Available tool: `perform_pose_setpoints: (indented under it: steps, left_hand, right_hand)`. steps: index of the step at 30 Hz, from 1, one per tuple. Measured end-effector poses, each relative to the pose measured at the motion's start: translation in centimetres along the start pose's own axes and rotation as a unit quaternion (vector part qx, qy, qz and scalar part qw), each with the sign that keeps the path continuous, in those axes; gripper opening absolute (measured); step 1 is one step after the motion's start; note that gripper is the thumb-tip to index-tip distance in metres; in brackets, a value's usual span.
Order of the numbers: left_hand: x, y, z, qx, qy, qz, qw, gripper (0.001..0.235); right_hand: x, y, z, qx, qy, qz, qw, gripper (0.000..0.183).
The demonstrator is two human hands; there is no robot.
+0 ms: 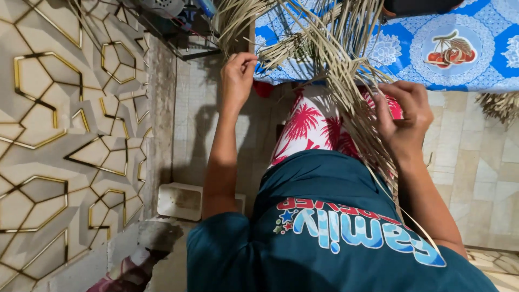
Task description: The person sits on the floor and weaves dried plant fibers by hand, repeatedly pulling strands through a bundle to form a woven structure. The hands manipulate the fibers directly without tools, adjusting and tightening the weave throughout the clip.
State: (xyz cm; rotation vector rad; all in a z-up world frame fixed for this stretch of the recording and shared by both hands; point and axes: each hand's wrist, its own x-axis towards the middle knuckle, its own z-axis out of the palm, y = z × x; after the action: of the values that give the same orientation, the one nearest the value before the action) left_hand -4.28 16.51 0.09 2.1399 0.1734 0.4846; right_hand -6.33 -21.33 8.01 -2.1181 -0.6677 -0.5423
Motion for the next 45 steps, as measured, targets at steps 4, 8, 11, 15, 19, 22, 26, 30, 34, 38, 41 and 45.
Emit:
perform_pose_setpoints:
  steps: [4, 8, 11, 15, 19, 22, 26, 30, 34, 38, 41, 45]
  left_hand:
    - [0.5, -0.7, 0.7, -0.005, -0.052, 0.048, 0.997, 0.011]
    - [0.2, -1.2, 1.3, 0.001, -0.051, 0.055, 0.997, 0.011]
    - [0.0, -1.4, 1.8, -0.018, -0.041, 0.042, 0.998, 0.010]
    - [-0.2, -2.5, 3.1, 0.027, -0.025, 0.074, 0.997, 0.007]
    - [-0.7, -3.1, 4.2, 0.032, -0.015, 0.090, 0.995, 0.016]
    - [-0.8, -2.1, 4.0, 0.022, -0.011, 0.092, 0.995, 0.017]
    - [-0.8, -1.2, 4.2, 0.023, 0.019, 0.119, 0.992, 0.014]
    - [-0.8, -1.2, 4.8, 0.073, 0.038, 0.118, 0.990, 0.013]
    - [-0.6, -1.1, 5.2, 0.106, 0.047, 0.114, 0.987, 0.015]
    - [-0.6, -0.4, 5.2, 0.148, 0.044, 0.128, 0.980, 0.014]
    - [-0.5, -0.1, 5.3, 0.176, 0.055, 0.140, 0.973, 0.014]
    - [-0.4, -0.5, 5.6, 0.200, 0.049, 0.139, 0.969, 0.016]
  right_hand:
    - [0.4, -0.8, -0.1, -0.020, 0.009, 0.009, 1.000, 0.009]
    - [0.5, -0.7, 0.1, -0.017, 0.006, 0.010, 1.000, 0.009]
    - [0.6, -0.3, 0.1, -0.015, 0.010, 0.013, 1.000, 0.009]
    - [1.3, 1.3, -0.1, -0.034, 0.021, 0.000, 0.999, 0.006]
    - [2.4, 2.4, -0.6, -0.030, 0.013, -0.001, 0.999, 0.005]
    - [3.0, 4.6, -0.6, -0.042, 0.007, -0.008, 0.999, 0.006]
    - [4.8, 9.0, 0.5, -0.039, -0.004, 0.005, 0.999, 0.006]
    - [7.7, 12.4, 2.1, -0.035, -0.020, 0.012, 0.999, 0.009]
    - [10.5, 14.6, 4.9, -0.054, -0.053, -0.025, 0.997, 0.013]
    - [12.4, 12.8, 7.7, 0.007, -0.071, -0.028, 0.997, 0.016]
    - [13.1, 11.9, 9.2, -0.034, -0.092, 0.013, 0.995, 0.020]
    - [13.5, 12.1, 11.0, -0.079, -0.138, -0.116, 0.981, 0.023]
